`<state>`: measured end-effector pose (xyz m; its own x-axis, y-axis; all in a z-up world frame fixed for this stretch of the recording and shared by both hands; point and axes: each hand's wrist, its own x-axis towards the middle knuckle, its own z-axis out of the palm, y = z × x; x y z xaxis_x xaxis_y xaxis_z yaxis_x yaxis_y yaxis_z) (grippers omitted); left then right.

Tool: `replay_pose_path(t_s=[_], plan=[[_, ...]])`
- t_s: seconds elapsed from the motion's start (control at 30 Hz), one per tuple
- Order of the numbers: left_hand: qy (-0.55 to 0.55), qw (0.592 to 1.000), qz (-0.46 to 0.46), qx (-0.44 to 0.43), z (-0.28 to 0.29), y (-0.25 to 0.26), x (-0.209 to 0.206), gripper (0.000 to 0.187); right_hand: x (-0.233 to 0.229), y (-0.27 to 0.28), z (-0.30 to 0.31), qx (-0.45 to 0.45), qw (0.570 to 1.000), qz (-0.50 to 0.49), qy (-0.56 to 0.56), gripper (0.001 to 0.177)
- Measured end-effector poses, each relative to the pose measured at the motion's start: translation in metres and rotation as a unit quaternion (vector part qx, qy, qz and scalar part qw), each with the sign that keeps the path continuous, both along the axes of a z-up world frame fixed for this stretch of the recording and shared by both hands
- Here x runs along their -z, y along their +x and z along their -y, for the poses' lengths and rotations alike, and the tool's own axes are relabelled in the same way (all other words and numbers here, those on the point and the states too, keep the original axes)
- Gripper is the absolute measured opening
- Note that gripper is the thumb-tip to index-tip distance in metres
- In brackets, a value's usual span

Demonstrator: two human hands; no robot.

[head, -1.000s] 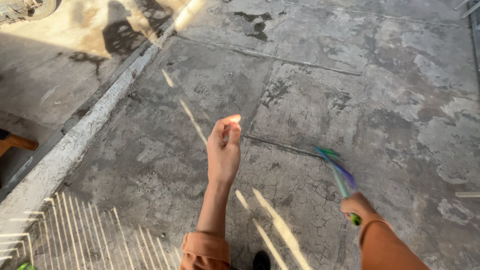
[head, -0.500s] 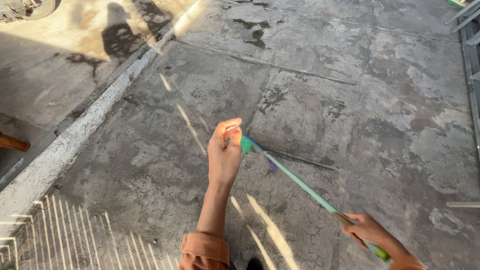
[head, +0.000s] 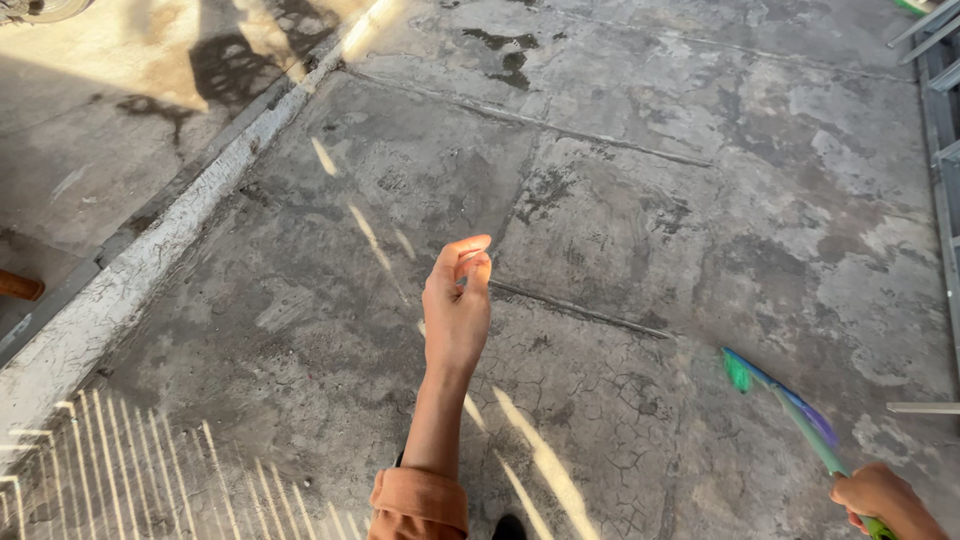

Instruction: The person sweeps a concrete floor using a small brush with green bristles, gathering debris and moving it toward a green dustpan on the side.

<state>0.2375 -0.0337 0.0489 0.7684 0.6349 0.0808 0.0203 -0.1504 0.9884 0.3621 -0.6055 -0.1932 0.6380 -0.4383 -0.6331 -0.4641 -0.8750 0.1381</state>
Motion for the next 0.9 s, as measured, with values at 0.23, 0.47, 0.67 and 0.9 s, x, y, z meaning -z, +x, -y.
replay_pose_path(t_s=[0.23,0.47,0.67,0.9], plan=[[-0.017,1.000,-0.011,-0.008,-0.026,0.012,0.006,0.028,0.031,0.022,-0.101,-0.101,0.994,0.028,0.015,0.033],[-0.042,0.999,-0.023,-0.016,-0.077,0.030,0.012,0.028,0.020,0.007,-0.324,-0.159,0.979,-0.003,0.128,0.031],[-0.026,0.999,-0.032,-0.012,-0.131,0.052,0.013,0.028,-0.007,0.009,-0.431,-0.161,0.953,-0.062,0.250,0.052],[-0.044,0.997,-0.055,0.007,-0.188,0.075,0.011,0.030,-0.003,0.010,-0.381,-0.044,0.924,-0.060,0.375,0.067]])
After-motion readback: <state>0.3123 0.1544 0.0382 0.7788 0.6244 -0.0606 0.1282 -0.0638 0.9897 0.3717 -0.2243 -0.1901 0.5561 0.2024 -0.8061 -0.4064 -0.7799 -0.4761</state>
